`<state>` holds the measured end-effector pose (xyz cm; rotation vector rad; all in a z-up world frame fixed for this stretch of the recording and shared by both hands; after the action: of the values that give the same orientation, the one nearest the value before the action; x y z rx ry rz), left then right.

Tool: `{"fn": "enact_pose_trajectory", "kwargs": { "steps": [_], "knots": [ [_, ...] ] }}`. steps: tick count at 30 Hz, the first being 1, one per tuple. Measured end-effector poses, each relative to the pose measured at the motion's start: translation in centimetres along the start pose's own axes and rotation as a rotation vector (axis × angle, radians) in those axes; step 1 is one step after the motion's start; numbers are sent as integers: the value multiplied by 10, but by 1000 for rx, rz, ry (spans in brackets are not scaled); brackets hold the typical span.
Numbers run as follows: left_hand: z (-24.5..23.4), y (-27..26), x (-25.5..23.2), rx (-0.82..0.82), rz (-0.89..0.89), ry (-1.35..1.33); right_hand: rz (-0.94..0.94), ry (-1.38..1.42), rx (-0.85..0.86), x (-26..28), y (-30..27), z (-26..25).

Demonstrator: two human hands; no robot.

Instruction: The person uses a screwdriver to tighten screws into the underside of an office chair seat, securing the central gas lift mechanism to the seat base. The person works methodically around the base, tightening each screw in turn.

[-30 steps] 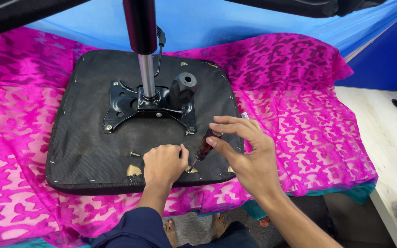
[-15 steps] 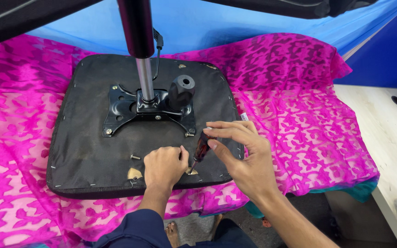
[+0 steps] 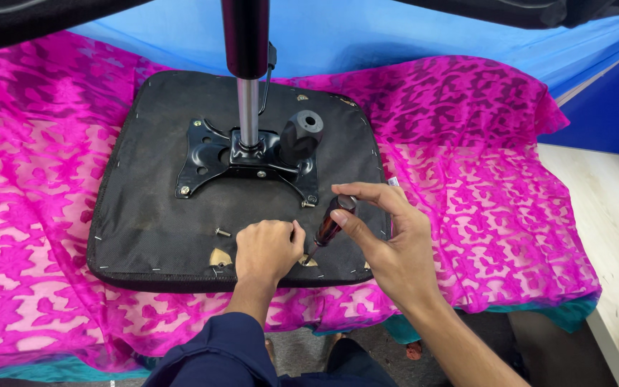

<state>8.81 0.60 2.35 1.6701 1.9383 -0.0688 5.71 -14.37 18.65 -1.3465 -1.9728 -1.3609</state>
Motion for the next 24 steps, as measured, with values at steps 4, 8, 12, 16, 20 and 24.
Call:
{"fn": "enact_pose_trajectory", "kwargs": {
  "steps": [4, 8, 12, 16, 20, 24],
  "knots": [
    [-4, 1, -3, -43, 30, -3, -103, -27, -9, 6, 1, -1],
    [-2, 0, -2, -14, 9, -13, -9, -41, -13, -3, 2, 0],
    [0, 1, -1, 12, 13, 6, 37, 5, -11, -8, 2, 0],
    [-1, 1, -2, -18, 27, 12, -82, -50, -1, 1, 0, -2],
    [-2, 0, -2, -36, 27, 2, -111, -68, -13, 5, -4, -6],
    [-3, 0, -3, -49, 25, 14, -83, -42, -45, 3, -4, -10]
  ]
}}
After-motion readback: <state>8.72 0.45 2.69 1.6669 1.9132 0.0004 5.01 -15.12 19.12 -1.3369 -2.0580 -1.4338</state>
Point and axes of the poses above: each hand's wrist, its own y-axis towards the middle knuckle, its own z-axis out of the palm, x = y × z, the point moved 7 cm from there along y, towards the middle knuckle, and after that the axes turned 11 degrees about -x, right-handed, at the moved point
